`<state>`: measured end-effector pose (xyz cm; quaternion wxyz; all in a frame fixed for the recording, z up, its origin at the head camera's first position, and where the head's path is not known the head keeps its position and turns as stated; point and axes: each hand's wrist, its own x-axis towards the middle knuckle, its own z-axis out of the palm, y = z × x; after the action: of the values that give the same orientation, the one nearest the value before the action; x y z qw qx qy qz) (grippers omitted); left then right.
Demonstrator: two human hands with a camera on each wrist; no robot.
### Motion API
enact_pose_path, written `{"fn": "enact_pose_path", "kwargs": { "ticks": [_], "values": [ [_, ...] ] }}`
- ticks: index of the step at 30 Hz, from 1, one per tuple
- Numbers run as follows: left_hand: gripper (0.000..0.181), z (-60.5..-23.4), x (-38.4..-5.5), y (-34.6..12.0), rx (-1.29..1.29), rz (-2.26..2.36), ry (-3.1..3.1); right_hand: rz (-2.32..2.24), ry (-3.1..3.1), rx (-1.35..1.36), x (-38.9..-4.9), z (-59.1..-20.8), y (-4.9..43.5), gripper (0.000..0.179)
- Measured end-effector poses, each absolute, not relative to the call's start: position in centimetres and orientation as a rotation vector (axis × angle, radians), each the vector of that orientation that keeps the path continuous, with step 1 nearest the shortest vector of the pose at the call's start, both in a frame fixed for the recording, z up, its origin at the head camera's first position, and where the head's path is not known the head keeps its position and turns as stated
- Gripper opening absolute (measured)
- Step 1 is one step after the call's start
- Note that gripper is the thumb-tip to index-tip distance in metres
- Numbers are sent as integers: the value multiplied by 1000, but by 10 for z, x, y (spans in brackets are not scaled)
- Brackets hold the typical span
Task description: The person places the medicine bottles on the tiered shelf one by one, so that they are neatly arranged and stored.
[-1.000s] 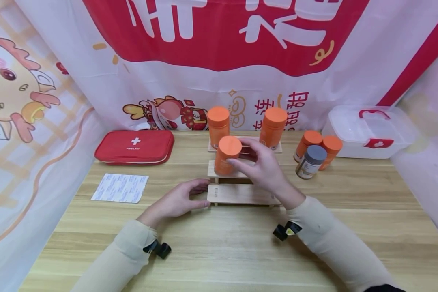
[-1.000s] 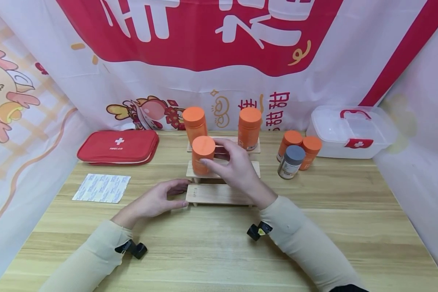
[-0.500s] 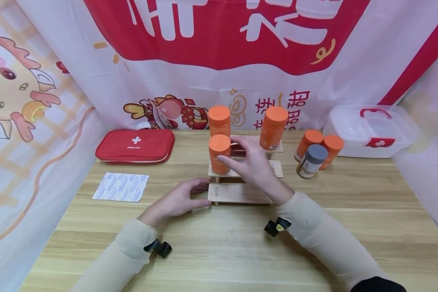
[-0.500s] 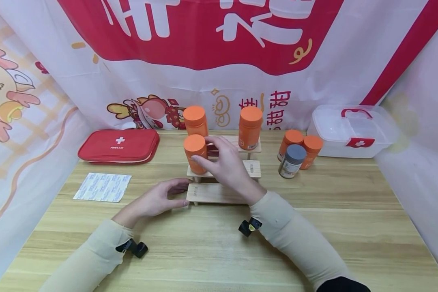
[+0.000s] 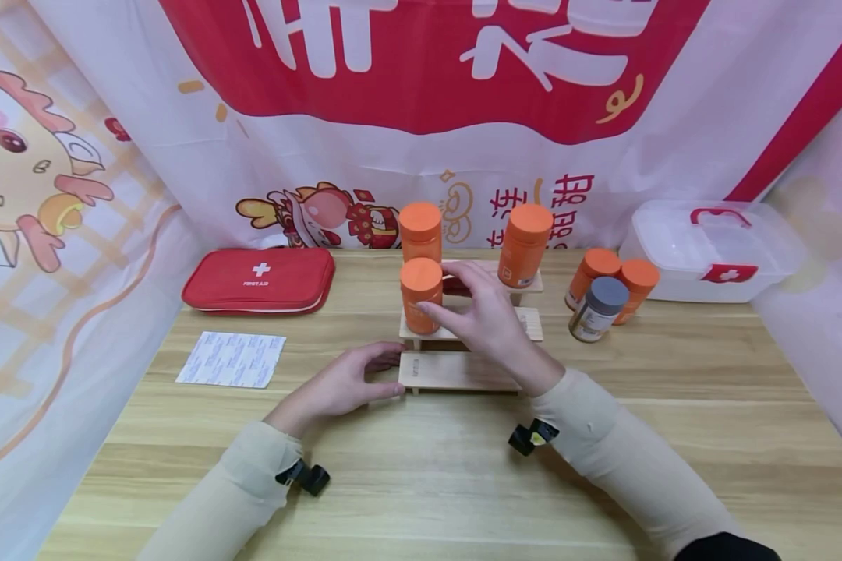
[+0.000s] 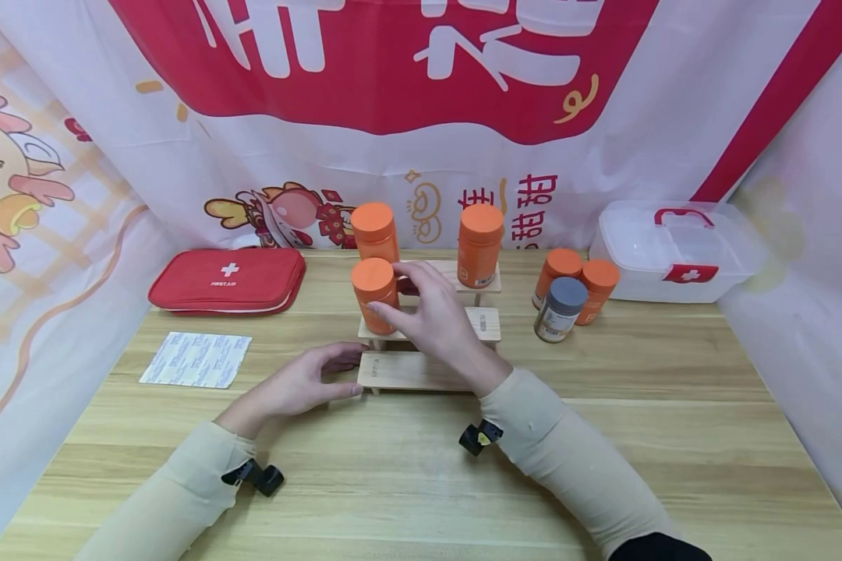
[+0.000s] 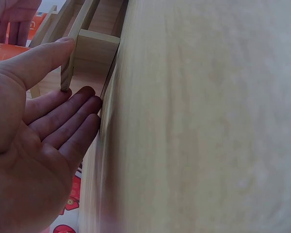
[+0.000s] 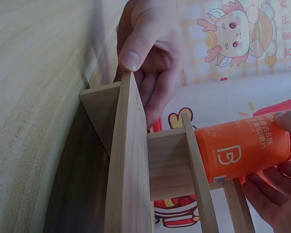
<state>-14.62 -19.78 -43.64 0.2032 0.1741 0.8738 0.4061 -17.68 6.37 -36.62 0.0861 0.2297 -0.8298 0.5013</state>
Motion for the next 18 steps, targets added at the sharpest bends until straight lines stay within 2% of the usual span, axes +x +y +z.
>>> {"fn": "enact_pose_path", "kwargs": {
  "ticks": [18],
  "values": [
    [71, -436, -146, -197, 484, 1151, 2429, 1446, -2385, 695, -163, -361, 100, 55]
  ]
}}
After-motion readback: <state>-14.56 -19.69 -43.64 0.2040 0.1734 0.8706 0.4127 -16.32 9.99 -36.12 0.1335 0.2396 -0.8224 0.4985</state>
